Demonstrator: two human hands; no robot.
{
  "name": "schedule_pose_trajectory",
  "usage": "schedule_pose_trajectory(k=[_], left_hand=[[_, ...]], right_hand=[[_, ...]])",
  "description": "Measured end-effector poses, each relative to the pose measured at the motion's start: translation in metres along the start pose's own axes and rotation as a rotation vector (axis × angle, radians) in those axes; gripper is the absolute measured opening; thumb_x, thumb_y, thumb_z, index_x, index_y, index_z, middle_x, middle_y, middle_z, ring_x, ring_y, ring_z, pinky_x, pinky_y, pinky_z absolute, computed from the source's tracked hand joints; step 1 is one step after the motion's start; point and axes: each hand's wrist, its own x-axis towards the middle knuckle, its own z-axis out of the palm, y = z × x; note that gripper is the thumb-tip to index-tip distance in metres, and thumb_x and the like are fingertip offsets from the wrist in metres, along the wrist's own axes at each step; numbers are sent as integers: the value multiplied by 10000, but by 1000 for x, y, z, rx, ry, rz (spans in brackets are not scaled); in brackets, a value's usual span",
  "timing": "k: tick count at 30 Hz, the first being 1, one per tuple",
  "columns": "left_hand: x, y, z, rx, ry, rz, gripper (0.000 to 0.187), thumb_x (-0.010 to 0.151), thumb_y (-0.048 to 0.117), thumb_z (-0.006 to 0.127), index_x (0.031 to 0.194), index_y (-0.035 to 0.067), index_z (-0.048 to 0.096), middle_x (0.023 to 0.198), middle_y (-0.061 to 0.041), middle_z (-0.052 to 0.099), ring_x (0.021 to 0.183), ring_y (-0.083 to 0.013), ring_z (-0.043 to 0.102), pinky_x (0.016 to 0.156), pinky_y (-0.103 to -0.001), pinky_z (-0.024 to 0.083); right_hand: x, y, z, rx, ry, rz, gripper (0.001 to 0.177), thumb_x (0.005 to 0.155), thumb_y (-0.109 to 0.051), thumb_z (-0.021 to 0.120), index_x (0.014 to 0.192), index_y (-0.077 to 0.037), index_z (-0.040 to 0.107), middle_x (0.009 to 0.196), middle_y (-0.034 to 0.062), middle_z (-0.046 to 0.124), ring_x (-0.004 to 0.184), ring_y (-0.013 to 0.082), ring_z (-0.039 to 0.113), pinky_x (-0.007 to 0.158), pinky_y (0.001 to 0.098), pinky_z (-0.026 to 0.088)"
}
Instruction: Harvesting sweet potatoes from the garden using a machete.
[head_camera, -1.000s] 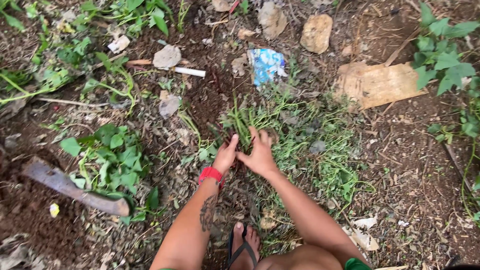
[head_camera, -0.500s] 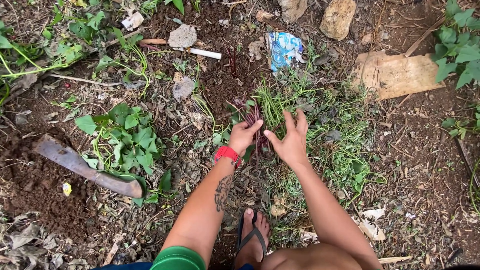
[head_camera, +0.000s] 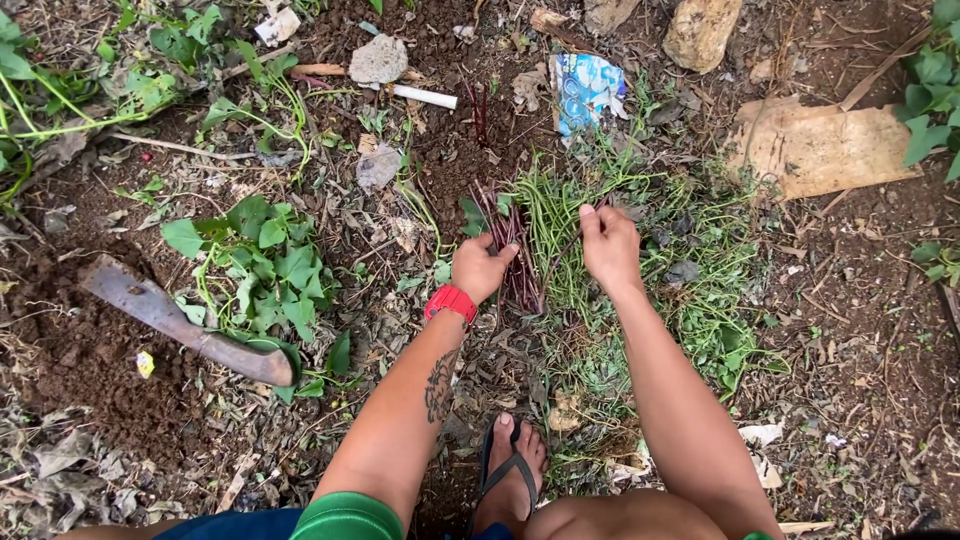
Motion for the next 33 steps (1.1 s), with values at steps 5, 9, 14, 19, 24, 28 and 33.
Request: schedule_pose_trajectory(k=[5, 9, 14, 19, 24, 28, 33], left_hand=[[-5, 15, -14, -171, -71, -146, 376, 863, 306, 809, 990, -45, 771, 768, -135, 739, 653, -186, 681, 661, -359, 565], [-2, 9, -7, -542, -214, -264, 241, 939, 159, 725, 1020, -66, 753, 805, -87, 730, 638, -147, 679, 563, -289, 555], [4, -6, 4, -668, -280, -298, 311, 918, 0, 665, 1202, -121, 627, 945, -136, 725, 711, -184, 721, 574, -283, 597], [-1, 6, -6, -700, -277, -348, 444, 904, -60, 636, 1328, -122, 519, 1046, -152, 698, 746, -220, 742, 609, -302, 633], [-9, 20, -29, -555, -254, -352, 469, 904, -65, 606, 1367, -59, 528, 1072, -153, 677, 810, -209, 726, 631, -325, 649], [-9, 21, -43, -529, -230, -342, 477, 897, -69, 606, 1367, -27, 538, 1096, -115, 666, 868, -186, 715, 643, -341, 672], [12, -29, -16, -605, -242, -256, 334, 866, -66, 674, 1189, -12, 610, 999, -75, 678, 878, -148, 715, 704, -290, 637]], right_hand=[[-18, -16, 18, 191, -202, 74, 318, 1024, -344, 532, 933, -54, 627, 723, 33, 683, 621, 136, 641, 601, 380, 553], [-34, -35, 20, -17, -300, 9, 270, 1003, -331, 602, 1073, -75, 652, 694, 52, 644, 587, 145, 592, 565, 388, 501], [-42, -62, 15, -280, -331, 82, 413, 895, -396, 771, 1161, -100, 662, 702, 64, 662, 605, 151, 616, 613, 402, 510], [-24, -29, 29, -309, -349, 90, 355, 885, -359, 791, 1105, -92, 709, 740, 91, 724, 644, 158, 667, 715, 411, 542], [3, 7, 41, -192, -330, 60, 245, 868, -309, 795, 991, -98, 770, 875, 53, 729, 774, 165, 701, 833, 414, 552], [-4, -8, 32, -196, -333, 74, 234, 868, -324, 792, 985, -121, 789, 867, 48, 726, 772, 162, 692, 844, 416, 542], [-17, -26, 23, -197, -323, 88, 279, 877, -379, 803, 998, -129, 773, 775, 96, 711, 656, 176, 623, 739, 426, 570]])
